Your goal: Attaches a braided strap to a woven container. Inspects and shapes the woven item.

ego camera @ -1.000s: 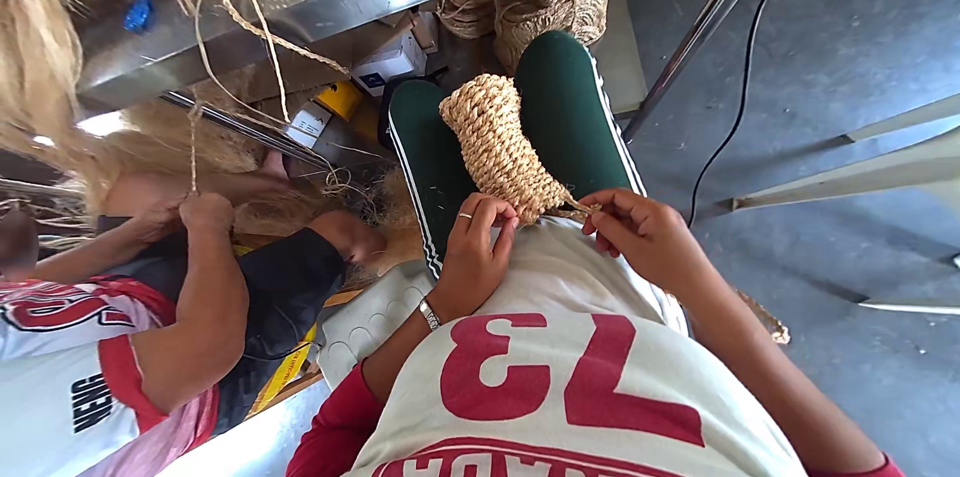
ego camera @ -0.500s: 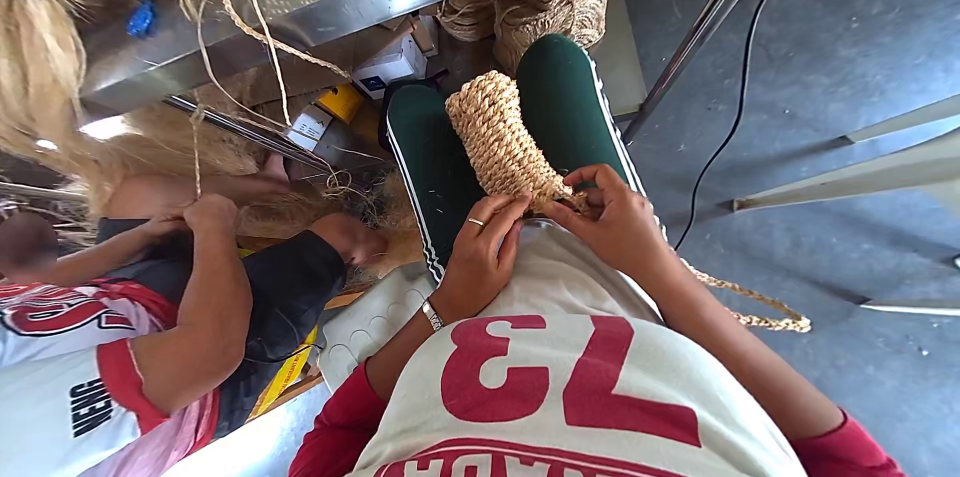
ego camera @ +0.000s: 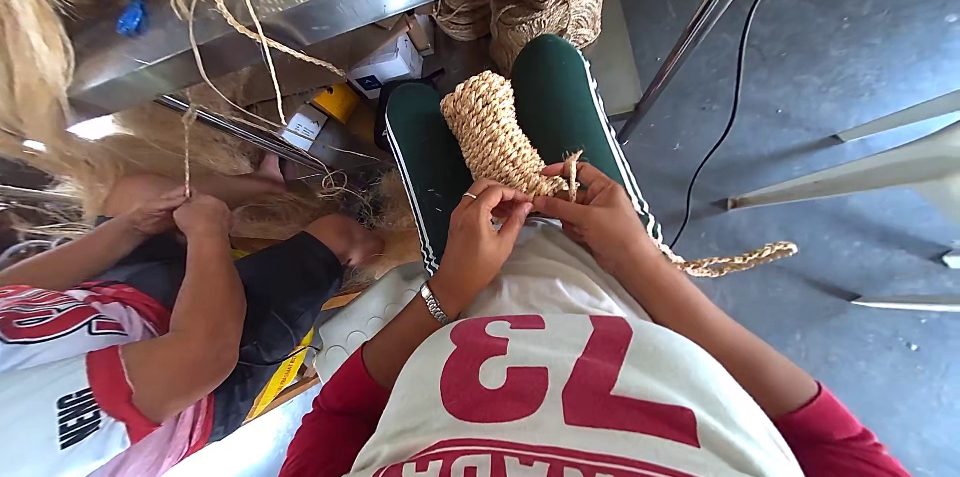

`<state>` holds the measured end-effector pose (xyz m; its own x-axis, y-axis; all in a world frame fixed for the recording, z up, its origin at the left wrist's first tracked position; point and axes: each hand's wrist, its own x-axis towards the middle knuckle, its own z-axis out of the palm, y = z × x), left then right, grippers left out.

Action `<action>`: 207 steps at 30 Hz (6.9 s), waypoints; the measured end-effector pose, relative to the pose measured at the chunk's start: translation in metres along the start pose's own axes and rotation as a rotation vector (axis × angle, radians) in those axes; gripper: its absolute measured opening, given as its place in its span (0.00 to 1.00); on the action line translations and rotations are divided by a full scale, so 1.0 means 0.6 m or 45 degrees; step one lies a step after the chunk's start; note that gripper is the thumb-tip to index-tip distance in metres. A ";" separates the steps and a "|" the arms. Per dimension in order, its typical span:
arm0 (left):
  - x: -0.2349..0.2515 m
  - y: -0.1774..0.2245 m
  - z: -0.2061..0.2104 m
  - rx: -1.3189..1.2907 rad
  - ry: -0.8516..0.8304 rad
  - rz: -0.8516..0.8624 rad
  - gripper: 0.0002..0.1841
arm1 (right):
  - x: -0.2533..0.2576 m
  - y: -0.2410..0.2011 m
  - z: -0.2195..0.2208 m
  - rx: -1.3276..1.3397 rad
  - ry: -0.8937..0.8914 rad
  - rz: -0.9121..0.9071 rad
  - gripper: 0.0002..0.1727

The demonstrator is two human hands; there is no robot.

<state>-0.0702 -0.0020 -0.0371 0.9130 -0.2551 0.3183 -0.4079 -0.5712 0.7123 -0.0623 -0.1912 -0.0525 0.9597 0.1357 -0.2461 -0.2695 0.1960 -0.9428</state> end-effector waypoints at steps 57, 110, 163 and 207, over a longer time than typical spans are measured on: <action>0.071 0.008 -0.045 0.051 -0.355 -0.147 0.05 | 0.009 0.002 -0.016 -0.516 -0.017 -0.447 0.23; 0.068 -0.010 0.019 0.188 -0.144 -0.032 0.10 | 0.018 0.004 0.004 -1.299 0.102 -0.963 0.07; 0.152 -0.038 -0.035 -0.040 -0.473 0.620 0.05 | 0.024 0.008 -0.004 -0.924 0.388 -1.004 0.12; 0.147 -0.073 -0.011 -0.025 -0.473 0.559 0.08 | 0.036 0.018 0.000 -0.823 0.360 -0.860 0.04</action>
<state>0.0284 0.0057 -0.0363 0.5955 -0.7239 0.3483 -0.7455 -0.3364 0.5754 -0.0447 -0.1862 -0.0677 0.9023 -0.0641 0.4263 0.3593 -0.4346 -0.8259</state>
